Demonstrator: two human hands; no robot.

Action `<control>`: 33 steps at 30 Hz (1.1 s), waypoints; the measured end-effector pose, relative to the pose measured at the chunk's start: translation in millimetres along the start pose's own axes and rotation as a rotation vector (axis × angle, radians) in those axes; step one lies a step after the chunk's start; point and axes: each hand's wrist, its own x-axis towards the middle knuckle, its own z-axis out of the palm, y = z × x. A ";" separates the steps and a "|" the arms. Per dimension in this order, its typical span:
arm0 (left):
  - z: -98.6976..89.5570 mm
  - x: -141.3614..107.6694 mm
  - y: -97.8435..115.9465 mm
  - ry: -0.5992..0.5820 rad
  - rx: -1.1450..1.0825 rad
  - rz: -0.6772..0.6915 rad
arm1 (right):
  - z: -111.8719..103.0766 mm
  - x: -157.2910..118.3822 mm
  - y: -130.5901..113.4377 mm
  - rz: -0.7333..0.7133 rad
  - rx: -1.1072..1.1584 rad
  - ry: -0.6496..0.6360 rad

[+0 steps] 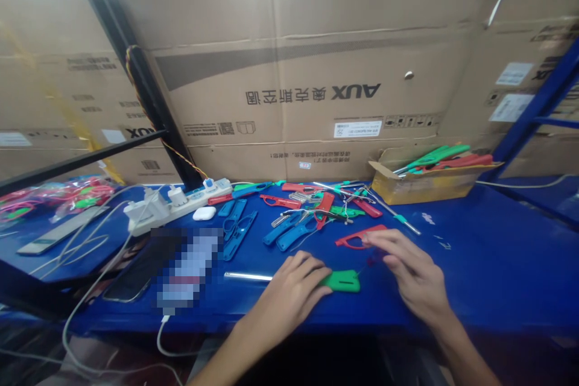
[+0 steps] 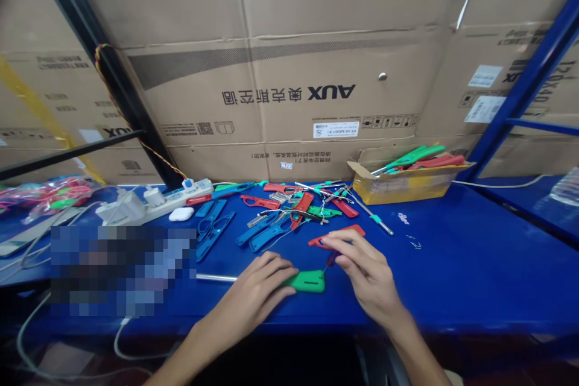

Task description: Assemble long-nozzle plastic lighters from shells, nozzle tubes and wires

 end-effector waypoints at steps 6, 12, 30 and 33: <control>-0.3 1.5 0.1 -0.007 -0.006 -0.002 | -7.5 2.7 -8.6 0.056 0.105 -0.129; -0.4 1.6 0.1 0.013 -0.007 0.000 | 0.1 10.3 -8.1 0.057 0.155 -0.027; 0.9 1.3 1.0 0.045 0.012 0.021 | 16.4 -1.5 -15.4 0.123 -0.038 0.172; 0.4 1.6 1.3 0.041 0.014 0.023 | 13.9 -6.4 -16.8 0.043 -0.023 0.250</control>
